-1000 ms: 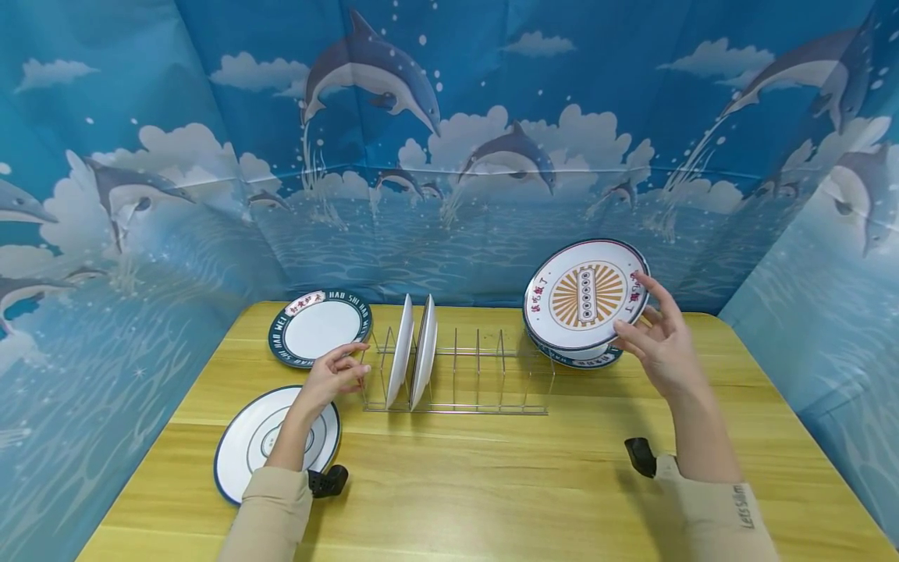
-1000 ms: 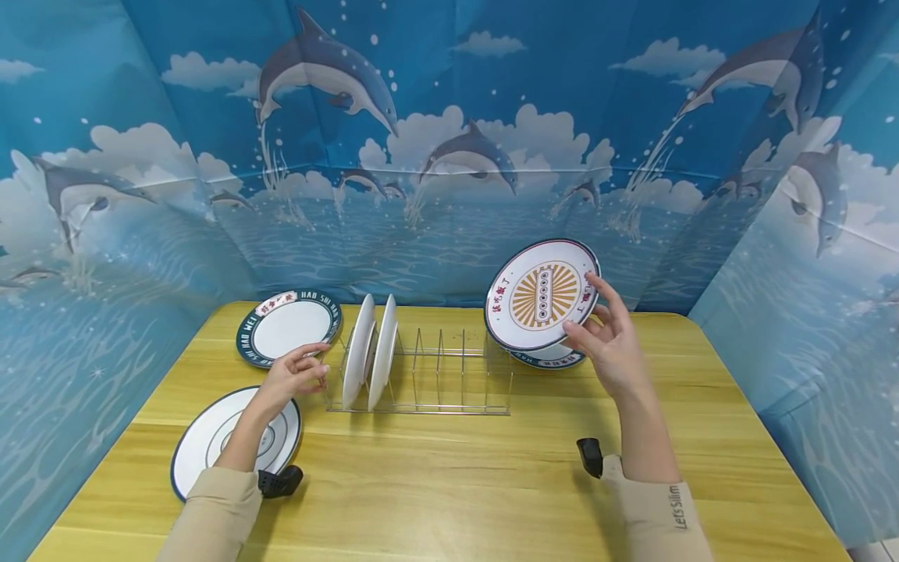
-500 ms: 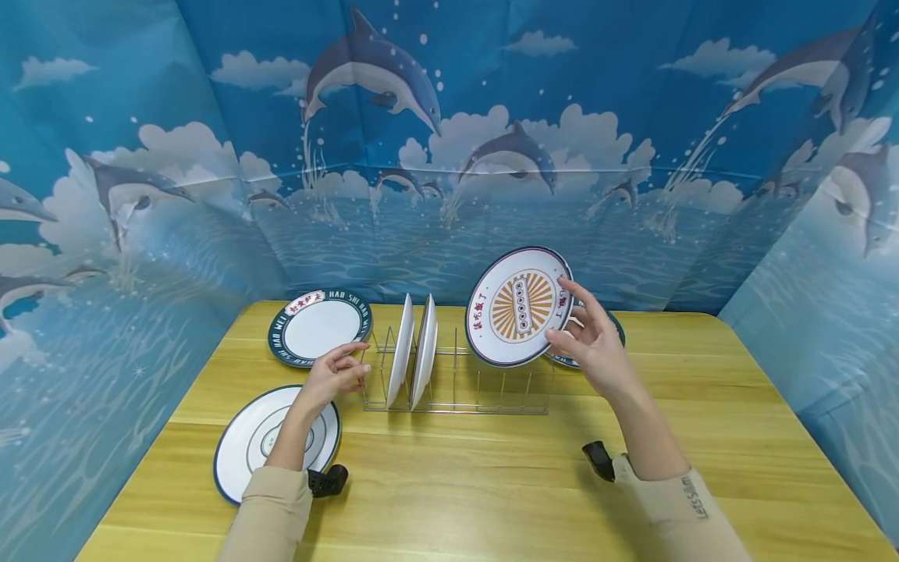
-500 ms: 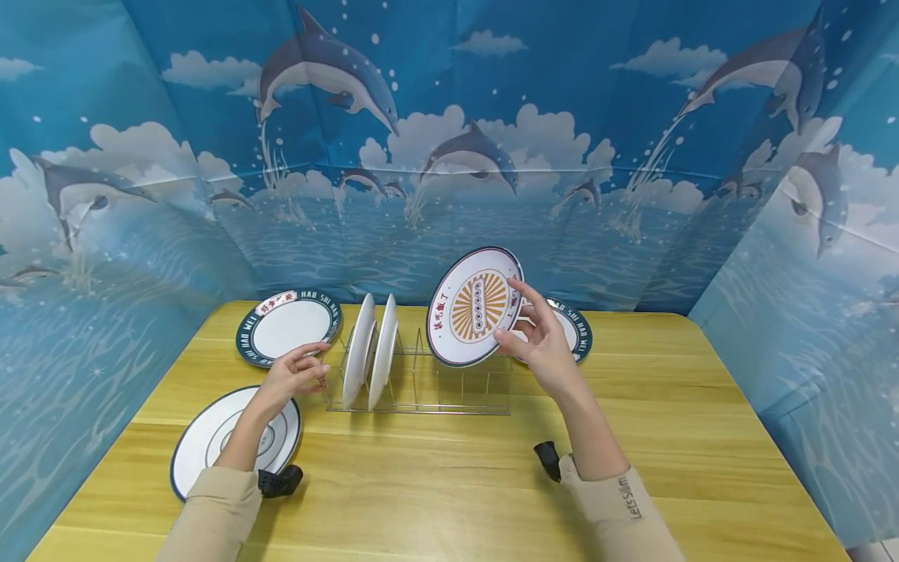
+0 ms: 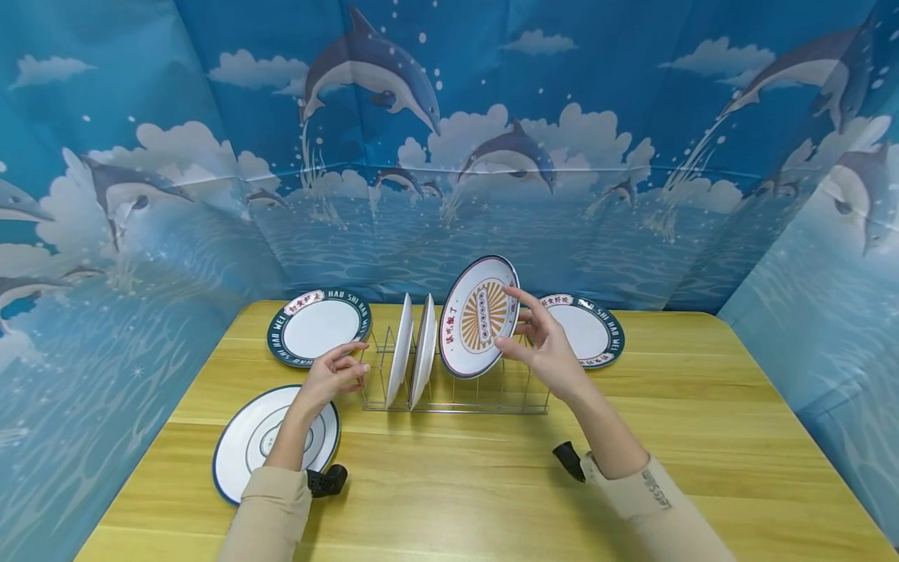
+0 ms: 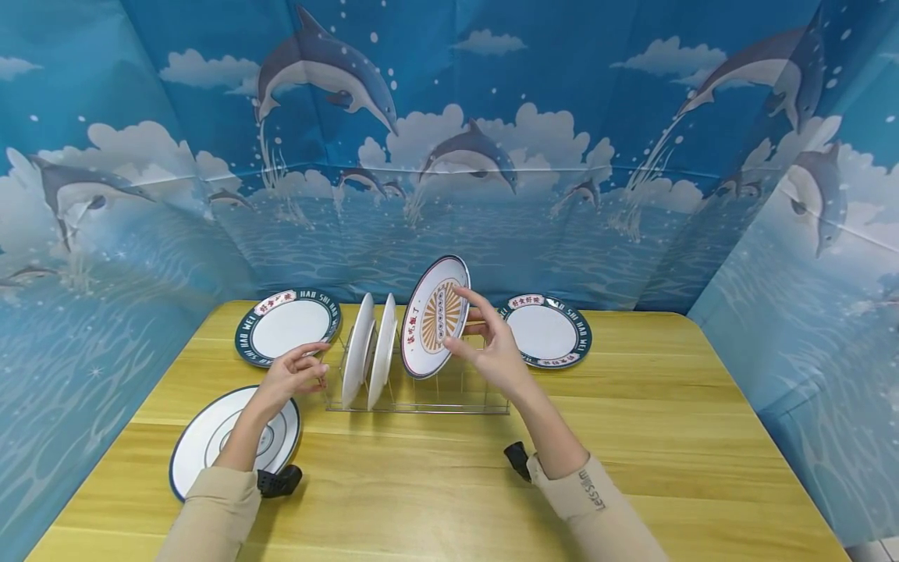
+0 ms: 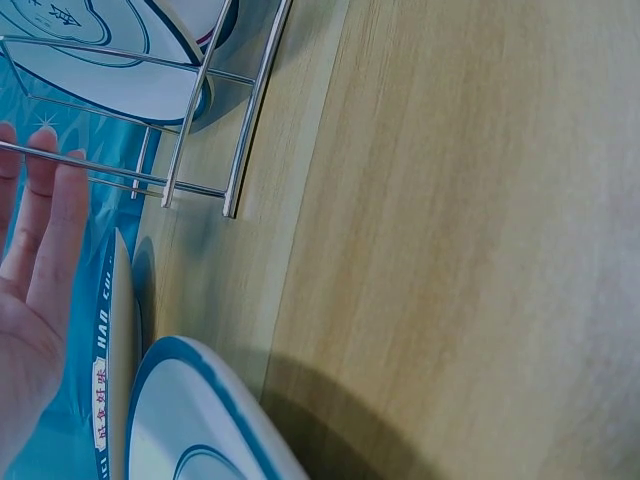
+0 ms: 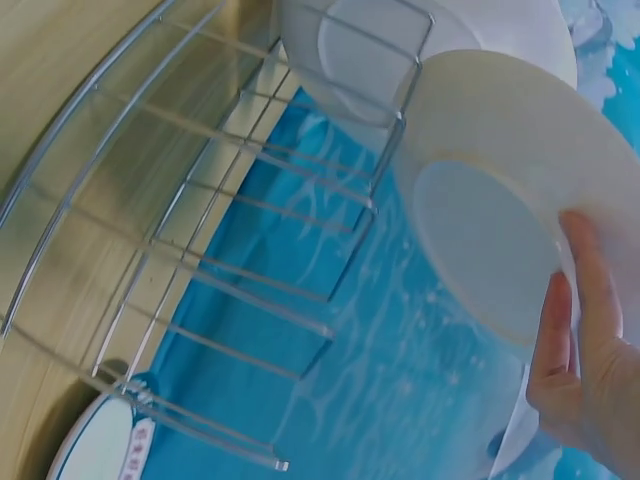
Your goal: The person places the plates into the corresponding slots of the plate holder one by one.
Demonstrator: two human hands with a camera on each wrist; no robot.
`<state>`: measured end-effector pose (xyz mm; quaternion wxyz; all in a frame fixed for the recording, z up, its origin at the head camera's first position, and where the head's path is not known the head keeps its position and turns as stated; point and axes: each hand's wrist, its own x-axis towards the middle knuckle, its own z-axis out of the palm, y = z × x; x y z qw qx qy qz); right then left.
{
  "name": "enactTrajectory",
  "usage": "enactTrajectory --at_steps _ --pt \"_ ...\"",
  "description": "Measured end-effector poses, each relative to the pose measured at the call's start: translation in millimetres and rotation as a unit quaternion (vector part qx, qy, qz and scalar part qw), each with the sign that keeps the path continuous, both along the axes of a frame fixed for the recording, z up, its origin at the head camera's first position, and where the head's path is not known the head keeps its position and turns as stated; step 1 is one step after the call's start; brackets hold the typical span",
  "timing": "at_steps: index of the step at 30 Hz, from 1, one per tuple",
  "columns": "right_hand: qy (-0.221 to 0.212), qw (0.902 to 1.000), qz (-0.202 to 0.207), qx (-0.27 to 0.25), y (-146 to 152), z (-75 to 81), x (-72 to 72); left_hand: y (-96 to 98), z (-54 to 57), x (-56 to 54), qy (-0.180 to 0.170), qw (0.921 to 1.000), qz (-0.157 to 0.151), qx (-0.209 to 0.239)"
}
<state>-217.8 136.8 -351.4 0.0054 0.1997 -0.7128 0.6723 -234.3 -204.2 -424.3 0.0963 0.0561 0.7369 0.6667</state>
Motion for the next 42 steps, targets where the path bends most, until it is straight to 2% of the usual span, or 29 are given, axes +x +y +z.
enactTrajectory --at_steps 10,17,20,25,29,35,42 --pt "0.02 0.9989 -0.008 0.042 -21 -6.5 -0.4 -0.3 0.4 0.4 -0.002 1.0 0.0 0.007" --pt "0.033 0.996 -0.027 0.078 -30 -5.4 -0.4 0.3 0.3 -0.4 -0.003 1.0 -0.001 0.003" --pt "0.033 0.9949 -0.034 0.089 -34 -4.7 0.0 -0.7 -2.6 -2.4 -0.004 1.0 -0.002 0.004" --pt "0.033 0.9924 -0.048 0.109 -41 -4.6 1.2 -4.8 -14.4 -9.1 -0.005 0.9999 -0.001 0.01" --pt "0.023 0.9911 -0.055 0.119 -48 3.5 9.6 -6.4 -21.3 -12.3 -0.002 1.0 0.003 0.008" --pt "0.012 0.989 -0.066 0.132 -60 18.9 25.9 -6.1 -22.3 -11.3 0.007 1.0 0.002 0.002" --pt "0.006 0.9876 -0.07 0.14 -68 12.2 28.0 -6.1 -22.1 -10.6 0.008 1.0 0.001 0.006"
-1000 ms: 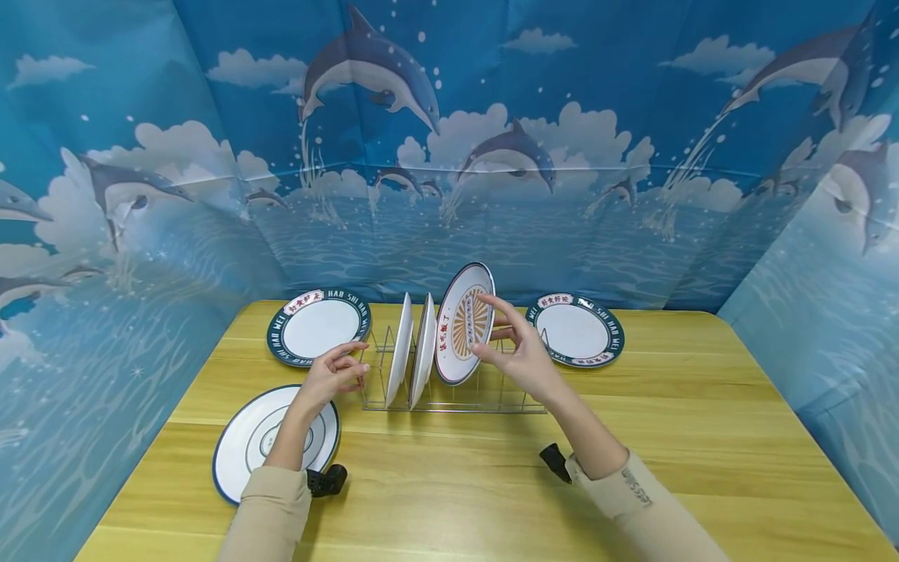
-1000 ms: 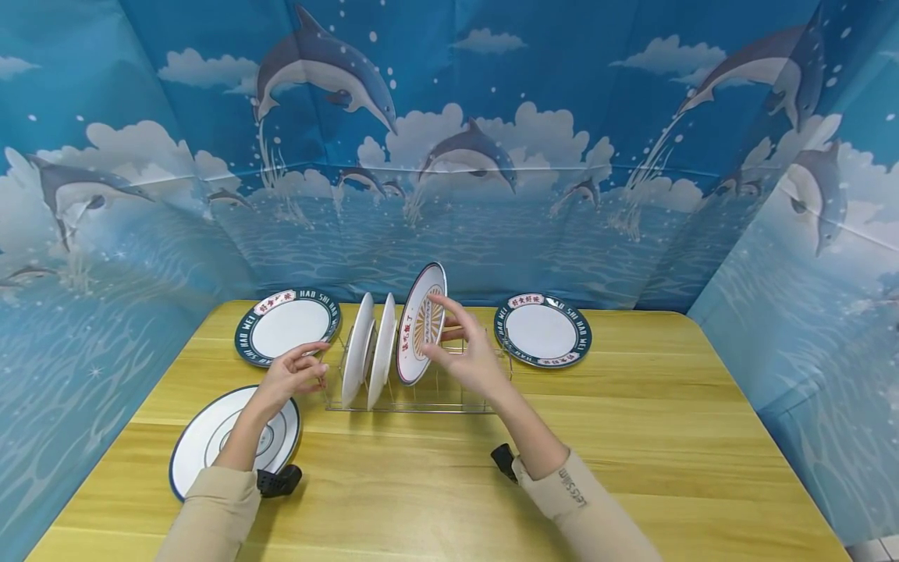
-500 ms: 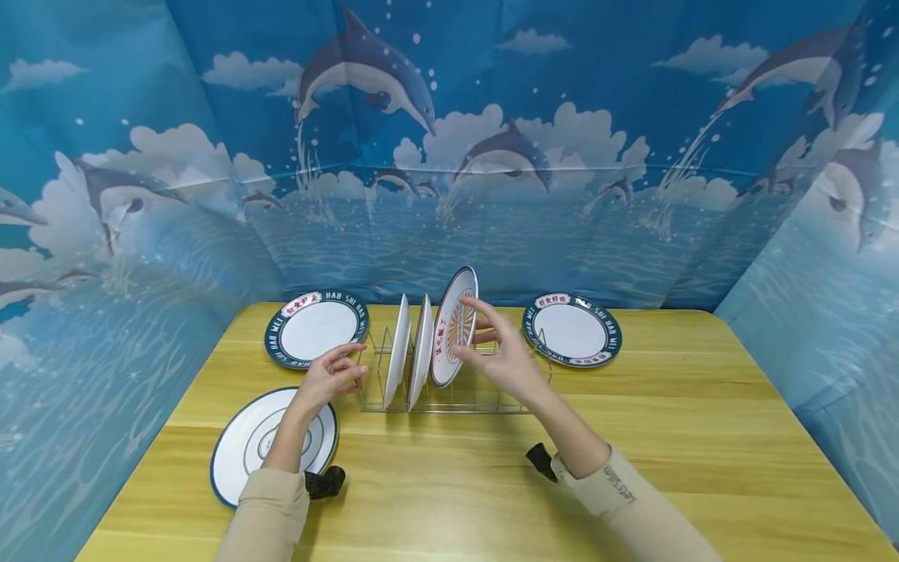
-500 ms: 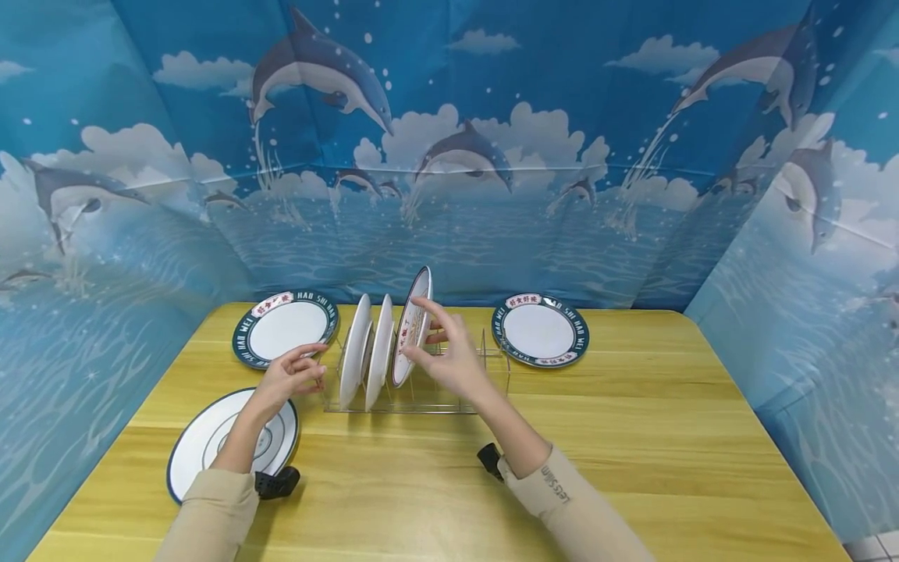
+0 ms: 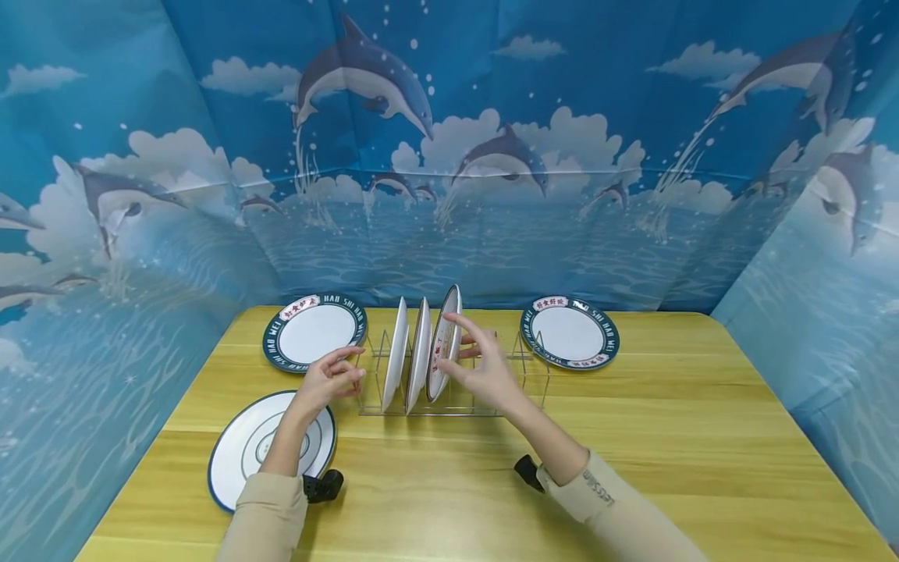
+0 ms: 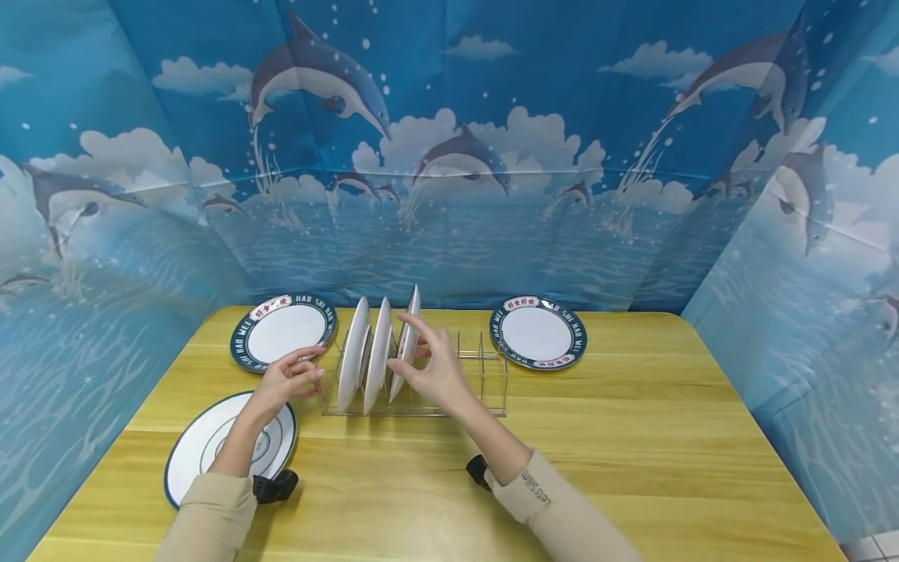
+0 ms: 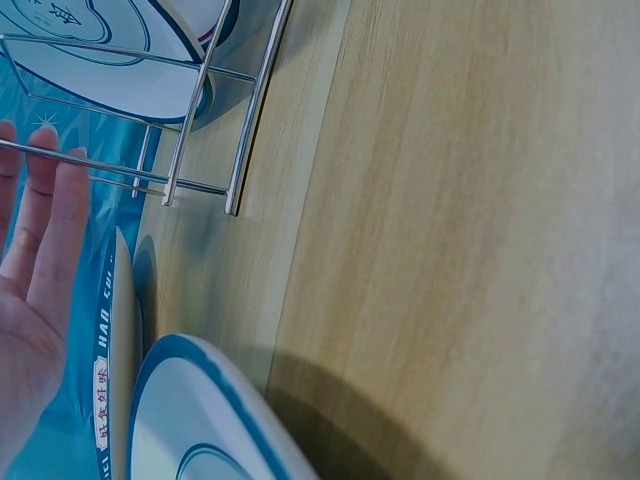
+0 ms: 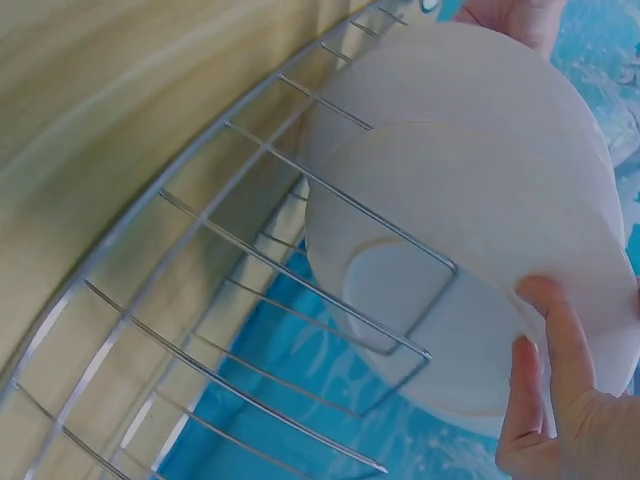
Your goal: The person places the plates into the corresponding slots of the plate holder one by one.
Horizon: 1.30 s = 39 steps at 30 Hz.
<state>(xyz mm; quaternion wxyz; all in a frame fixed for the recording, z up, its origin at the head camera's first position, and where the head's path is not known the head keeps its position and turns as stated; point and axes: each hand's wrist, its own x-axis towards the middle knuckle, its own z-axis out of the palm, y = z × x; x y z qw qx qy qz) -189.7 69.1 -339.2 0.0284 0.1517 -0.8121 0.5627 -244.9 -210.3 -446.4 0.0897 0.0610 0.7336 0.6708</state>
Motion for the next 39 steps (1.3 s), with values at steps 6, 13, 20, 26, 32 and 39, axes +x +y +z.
enactTrajectory --at_steps 6,13,20,26,32,39 --pt "-0.005 1.0 -0.001 -0.005 -4 -9.9 -0.4 2.1 6.2 2.6 -0.002 1.0 0.0 -0.005" --pt "-0.004 0.9999 -0.005 -0.008 -5 -35.1 -12.0 6.1 21.9 11.9 -0.019 0.9998 0.002 -0.002" --pt "0.01 0.9999 -0.001 -0.003 -1 -54.2 -16.8 6.7 22.0 11.5 -0.014 0.9999 -0.001 -0.005" --pt "0.017 0.9998 0.001 0.0 0 -55.8 -14.8 6.9 21.5 11.0 -0.011 0.9999 -0.004 -0.007" --pt "0.02 0.9998 -0.004 0.0 -2 -56.0 -14.2 6.3 21.1 11.7 -0.009 0.9999 -0.005 -0.005" --pt "0.006 0.9996 0.023 -0.014 8 -53.3 -14.5 6.4 22.1 12.2 -0.005 1.0 -0.005 -0.007"
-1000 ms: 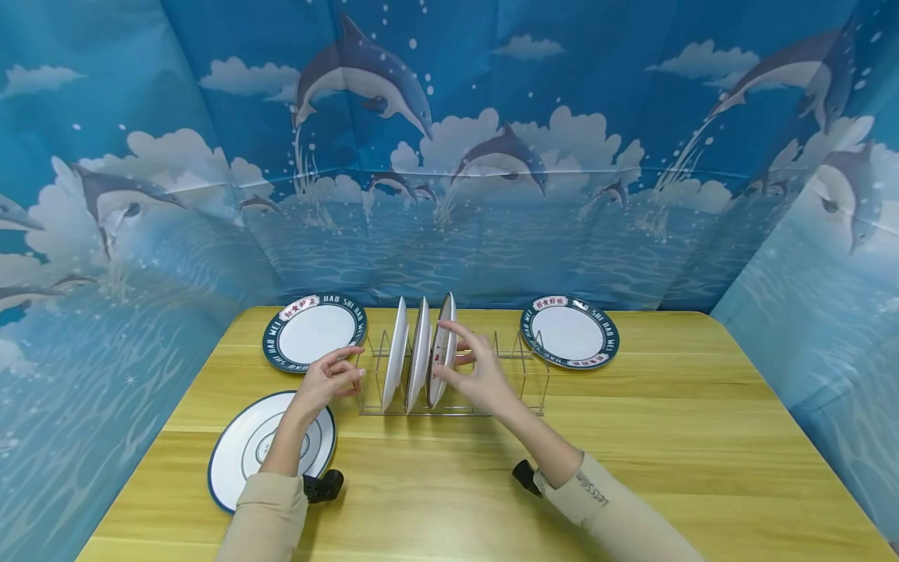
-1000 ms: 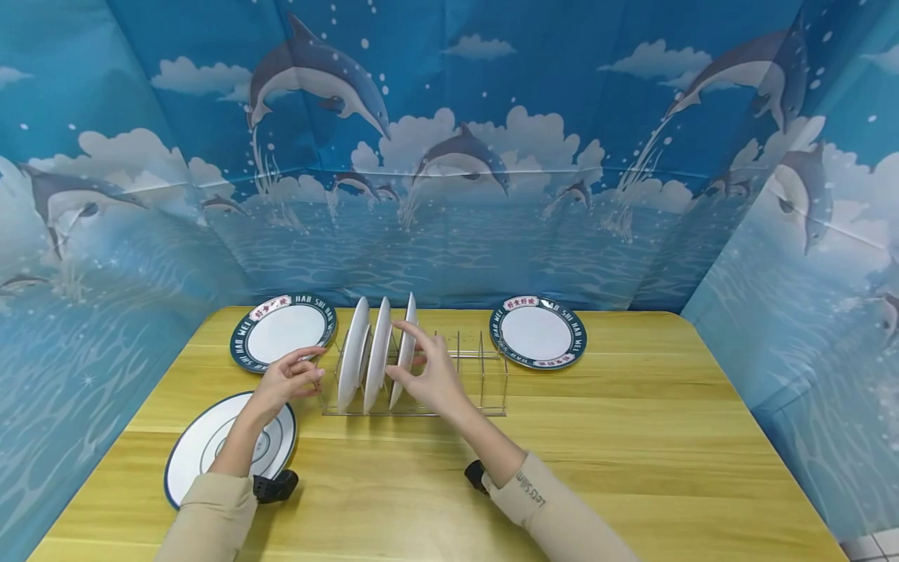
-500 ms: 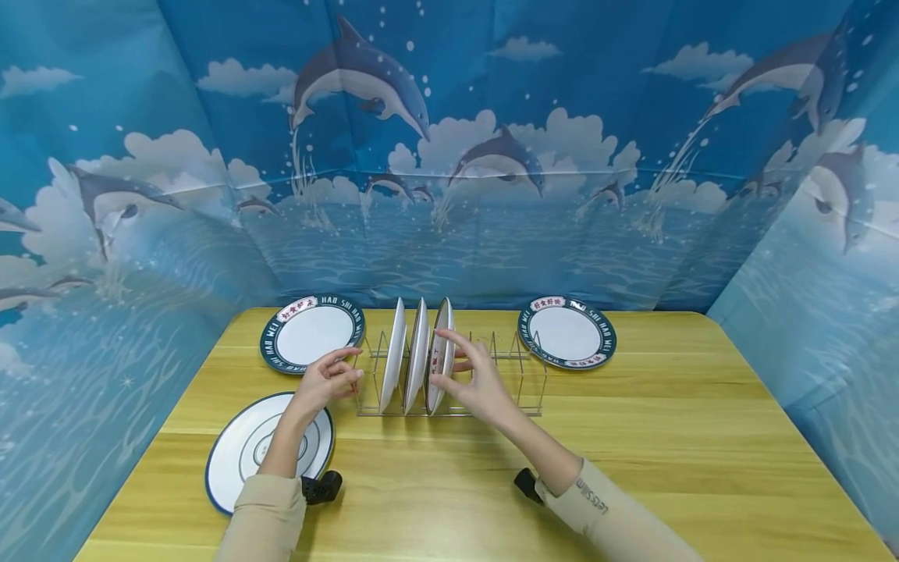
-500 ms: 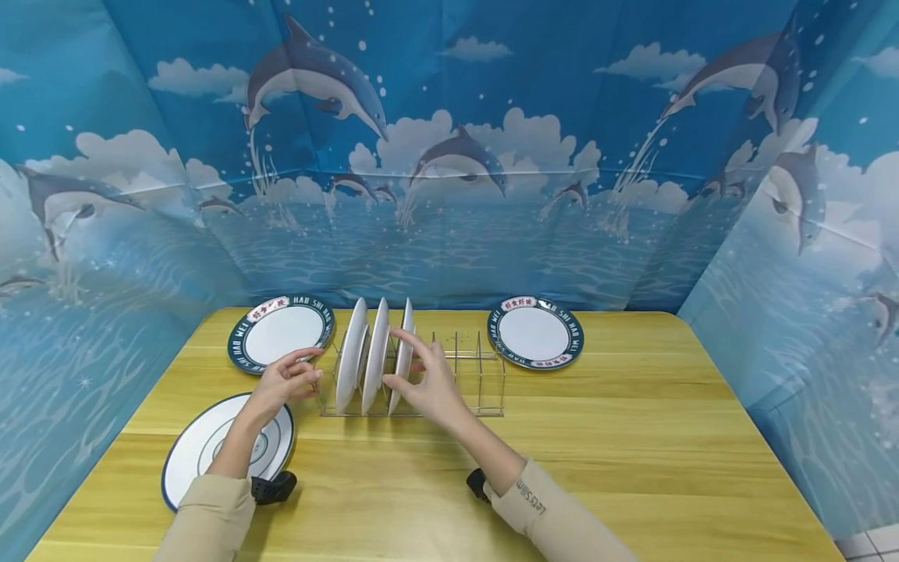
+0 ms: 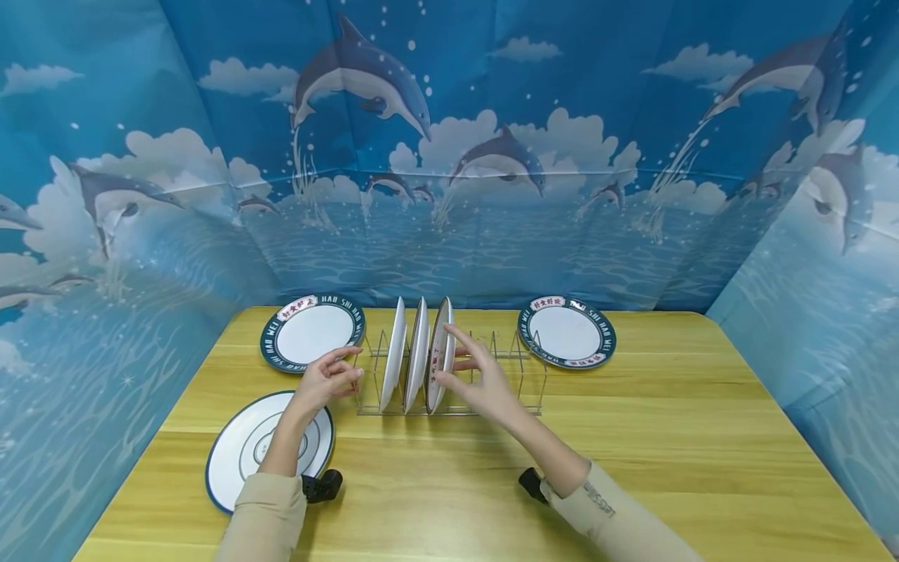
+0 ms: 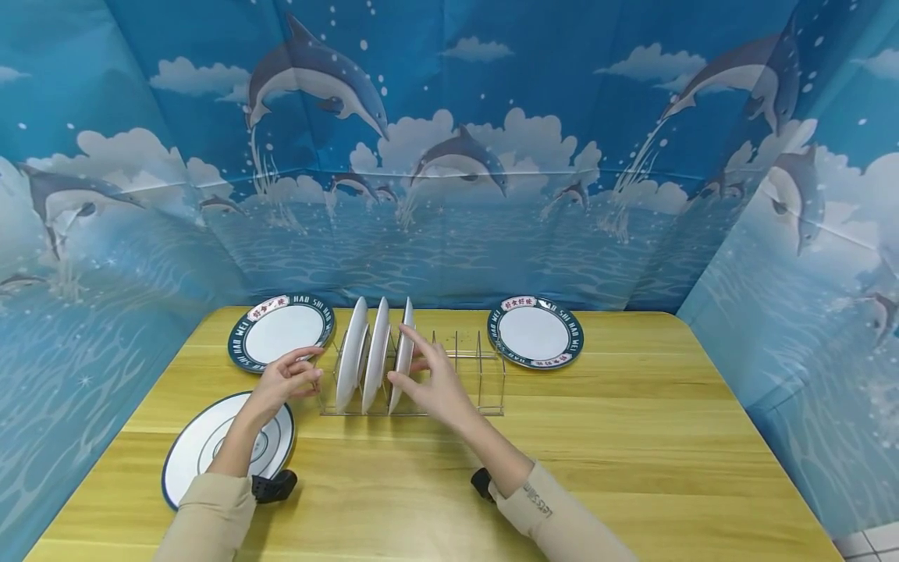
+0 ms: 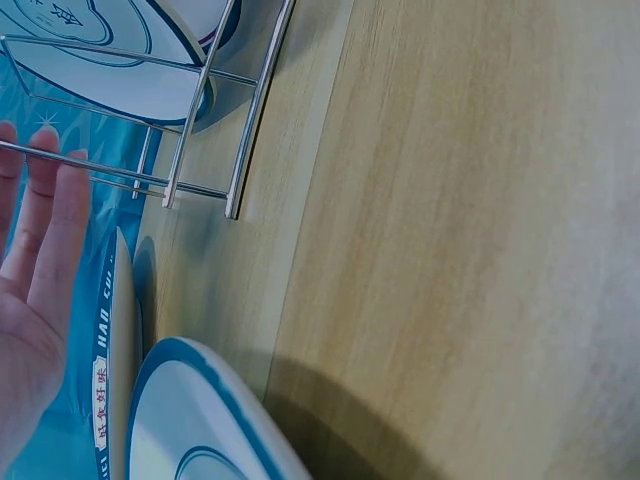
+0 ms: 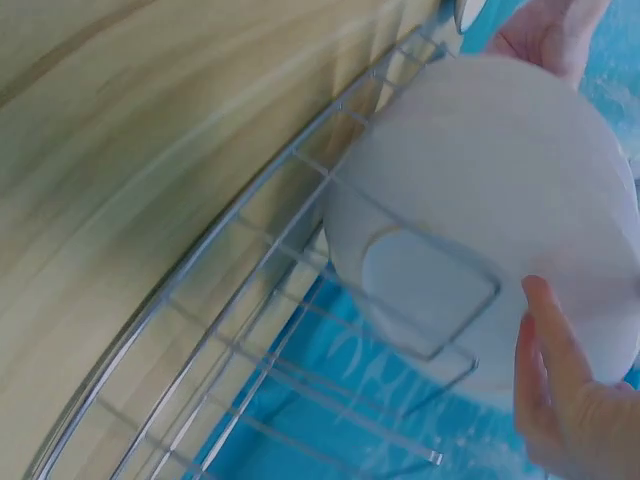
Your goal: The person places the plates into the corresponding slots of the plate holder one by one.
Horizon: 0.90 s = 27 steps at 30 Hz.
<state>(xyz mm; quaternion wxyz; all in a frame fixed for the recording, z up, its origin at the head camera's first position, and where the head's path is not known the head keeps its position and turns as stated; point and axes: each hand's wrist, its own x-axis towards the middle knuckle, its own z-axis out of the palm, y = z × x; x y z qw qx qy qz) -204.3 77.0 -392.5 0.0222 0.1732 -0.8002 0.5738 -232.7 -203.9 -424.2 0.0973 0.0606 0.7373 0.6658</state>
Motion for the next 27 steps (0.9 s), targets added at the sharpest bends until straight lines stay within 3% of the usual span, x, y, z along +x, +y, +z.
enactTrajectory --at_steps 6,13,17,23,25,27 --pt "-0.006 0.9973 0.02 -0.071 23 4.7 -7.5 0.0 -0.2 -0.6 -0.001 1.0 0.0 0.0" --pt "0.028 0.9891 -0.042 -0.138 66 16.8 -17.8 0.1 -0.1 -1.1 -0.002 1.0 0.0 0.0" --pt "0.033 0.9724 -0.096 -0.21 96 21.2 -22.2 0.3 0.0 -1.7 0.0 1.0 -0.003 -0.001" --pt "0.036 0.9371 -0.161 -0.308 134 19.5 -26.4 0.0 -0.1 -1.3 -0.004 1.0 0.001 -0.001" --pt "0.031 0.929 -0.189 -0.317 148 12.5 -31.4 -0.1 0.0 -1.1 -0.004 1.0 0.003 -0.001" --pt "0.047 0.9222 -0.2 -0.328 176 -18.8 -52.6 -0.3 -0.1 -1.0 -0.005 1.0 0.004 -0.001"
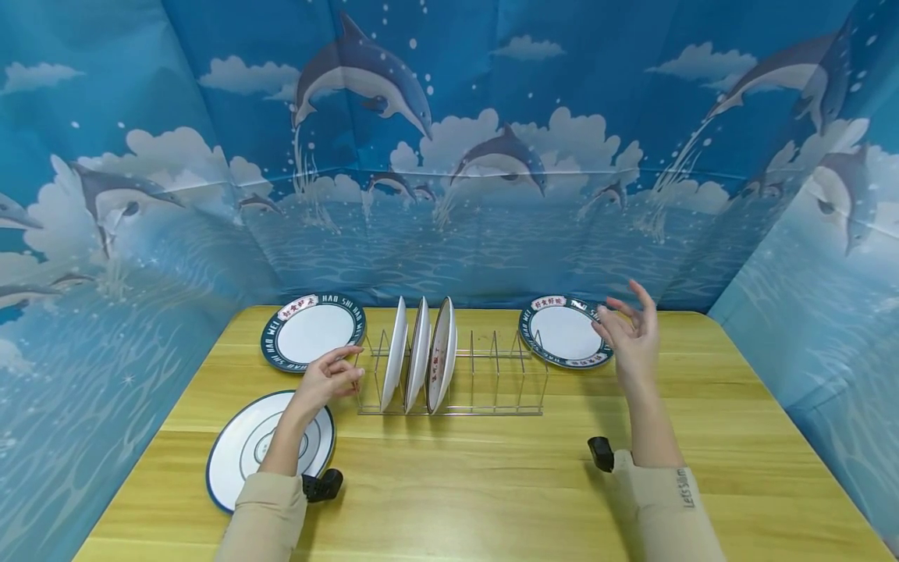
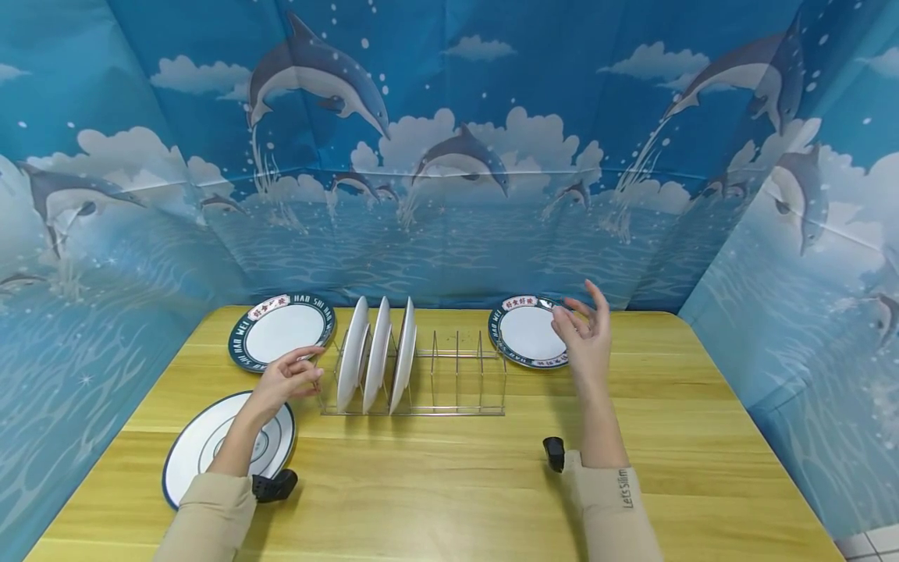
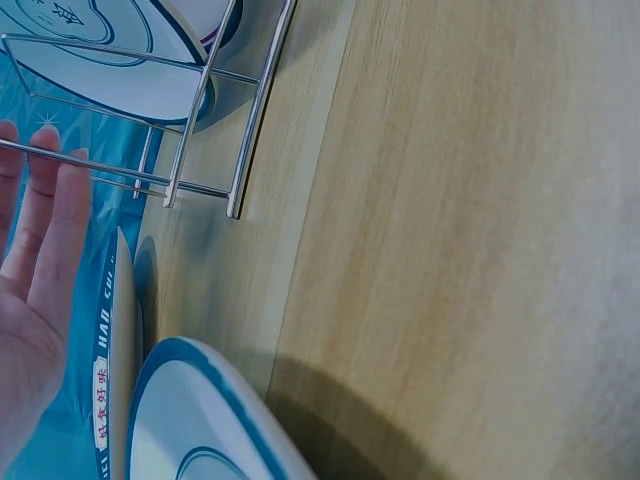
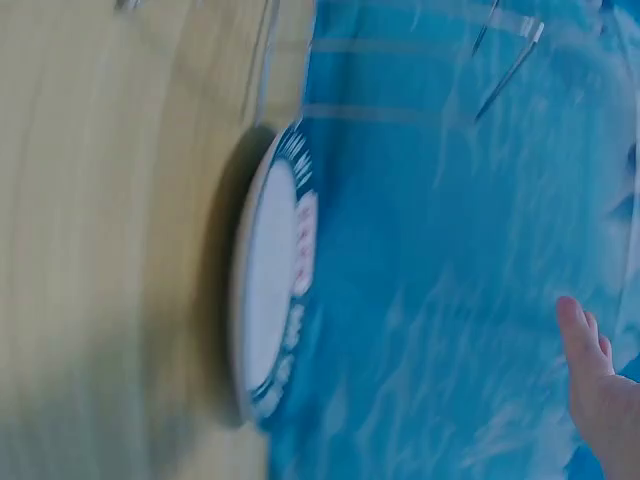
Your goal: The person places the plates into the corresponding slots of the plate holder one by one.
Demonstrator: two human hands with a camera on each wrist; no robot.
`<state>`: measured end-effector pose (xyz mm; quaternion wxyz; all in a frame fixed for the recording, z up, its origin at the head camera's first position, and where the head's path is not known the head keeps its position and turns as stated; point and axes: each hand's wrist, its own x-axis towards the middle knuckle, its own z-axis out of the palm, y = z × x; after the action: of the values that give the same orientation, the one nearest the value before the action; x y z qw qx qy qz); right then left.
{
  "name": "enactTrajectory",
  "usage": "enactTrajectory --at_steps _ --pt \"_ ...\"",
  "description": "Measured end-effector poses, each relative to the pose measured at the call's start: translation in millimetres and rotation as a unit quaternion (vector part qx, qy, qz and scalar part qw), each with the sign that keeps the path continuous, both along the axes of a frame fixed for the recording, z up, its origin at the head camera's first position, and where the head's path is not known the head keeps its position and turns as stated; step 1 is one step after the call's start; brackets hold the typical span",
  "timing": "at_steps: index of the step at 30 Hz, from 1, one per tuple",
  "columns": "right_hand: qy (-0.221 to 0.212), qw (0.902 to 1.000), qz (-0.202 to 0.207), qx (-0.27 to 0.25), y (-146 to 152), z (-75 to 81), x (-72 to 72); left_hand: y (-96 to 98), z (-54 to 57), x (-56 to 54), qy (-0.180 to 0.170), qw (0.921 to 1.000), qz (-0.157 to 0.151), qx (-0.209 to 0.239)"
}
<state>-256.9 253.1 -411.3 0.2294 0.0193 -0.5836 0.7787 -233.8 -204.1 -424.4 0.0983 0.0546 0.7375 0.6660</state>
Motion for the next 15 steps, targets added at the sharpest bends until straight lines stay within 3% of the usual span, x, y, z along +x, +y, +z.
enactTrajectory --at_steps 1,2,5,8,9,15 --pt "0.0 0.9999 -0.01 -0.004 15 -18.2 -12.4 -0.1 -0.2 0.0 0.0 1.0 0.0 -0.001" --pt "-0.014 0.9997 -0.019 -0.01 22 -23.0 -15.0 -0.2 -0.5 0.0 0.0 1.0 0.0 -0.001" --pt "-0.008 0.9994 -0.021 -0.027 57 -63.2 -37.6 -0.5 -1.3 0.0 0.0 1.0 0.0 -0.002" --pt "-0.036 0.9979 -0.026 -0.047 67 -67.3 -34.6 -0.5 -1.3 0.0 0.0 1.0 -0.001 -0.003" --pt "-0.032 0.9981 -0.027 -0.045 77 -79.9 -41.5 -0.3 -0.9 0.0 0.0 1.0 -0.002 -0.004" --pt "-0.097 0.9924 -0.055 -0.052 77 -82.8 -35.4 0.0 0.0 0.1 0.0 1.0 -0.002 -0.005"
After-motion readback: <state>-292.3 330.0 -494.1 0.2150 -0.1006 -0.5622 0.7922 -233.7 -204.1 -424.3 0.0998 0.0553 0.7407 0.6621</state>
